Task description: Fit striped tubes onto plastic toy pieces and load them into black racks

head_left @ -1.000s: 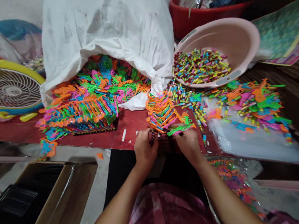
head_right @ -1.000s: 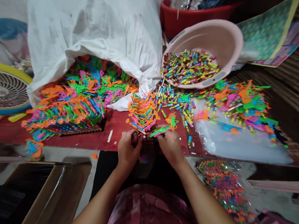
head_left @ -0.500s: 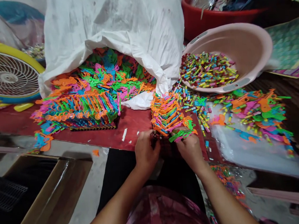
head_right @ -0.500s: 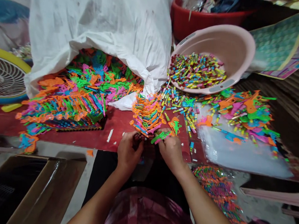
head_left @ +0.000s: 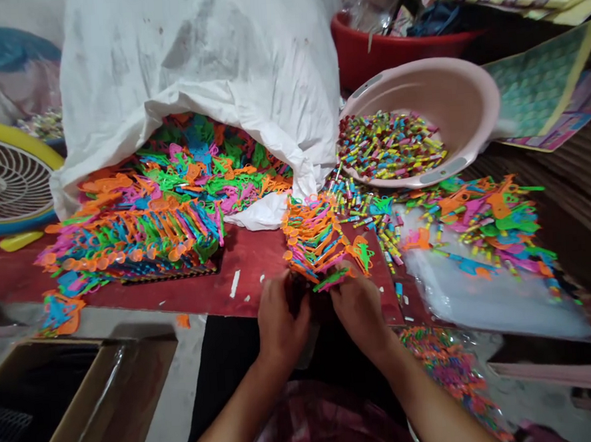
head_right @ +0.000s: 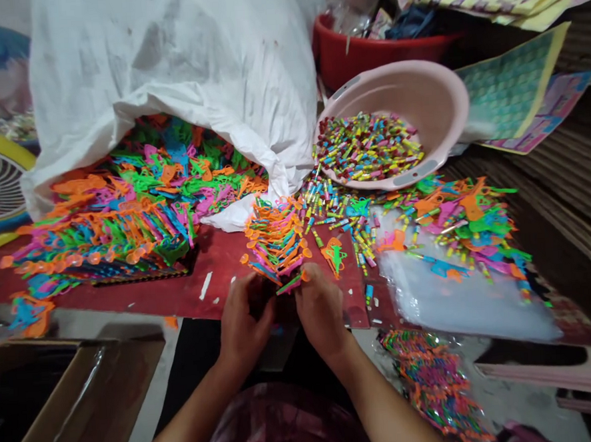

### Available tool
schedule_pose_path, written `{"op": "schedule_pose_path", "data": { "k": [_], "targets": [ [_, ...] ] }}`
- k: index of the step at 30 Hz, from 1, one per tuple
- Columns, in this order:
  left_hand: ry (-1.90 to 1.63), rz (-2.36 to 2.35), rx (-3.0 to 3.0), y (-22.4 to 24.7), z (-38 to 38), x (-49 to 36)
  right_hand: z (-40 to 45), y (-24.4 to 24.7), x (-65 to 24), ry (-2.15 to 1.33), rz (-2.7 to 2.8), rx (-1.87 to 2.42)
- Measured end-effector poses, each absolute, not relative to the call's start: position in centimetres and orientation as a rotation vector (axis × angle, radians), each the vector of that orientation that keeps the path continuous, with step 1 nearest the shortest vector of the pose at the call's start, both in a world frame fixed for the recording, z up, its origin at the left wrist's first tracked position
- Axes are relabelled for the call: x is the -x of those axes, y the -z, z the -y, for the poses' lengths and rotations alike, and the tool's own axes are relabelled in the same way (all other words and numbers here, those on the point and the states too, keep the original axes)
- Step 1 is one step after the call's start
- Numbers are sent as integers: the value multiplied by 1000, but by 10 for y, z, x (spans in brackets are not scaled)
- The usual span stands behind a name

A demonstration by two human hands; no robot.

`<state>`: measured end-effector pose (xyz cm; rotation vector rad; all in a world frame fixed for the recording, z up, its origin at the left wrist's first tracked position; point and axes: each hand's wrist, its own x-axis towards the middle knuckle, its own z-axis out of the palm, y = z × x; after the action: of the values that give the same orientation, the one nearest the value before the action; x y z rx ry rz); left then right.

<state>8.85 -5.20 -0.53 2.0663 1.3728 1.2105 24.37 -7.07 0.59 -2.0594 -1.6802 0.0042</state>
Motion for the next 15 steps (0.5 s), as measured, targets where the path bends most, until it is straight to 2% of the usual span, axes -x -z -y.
{"op": "schedule_pose_path", "data": {
  "k": [4,8,15],
  "targets": [
    [-1538,-1240,-2298,-29,60,-98,66,-7,-242,-89,1735,2086],
    [-1415,-1195,-2555,-59,48,-118,62,-1,-239,-27,1683,2143],
    [-1320,-1187,-2654,-71,31,-120,61,-2,-244,-81,1626,2019]
  ]
}}
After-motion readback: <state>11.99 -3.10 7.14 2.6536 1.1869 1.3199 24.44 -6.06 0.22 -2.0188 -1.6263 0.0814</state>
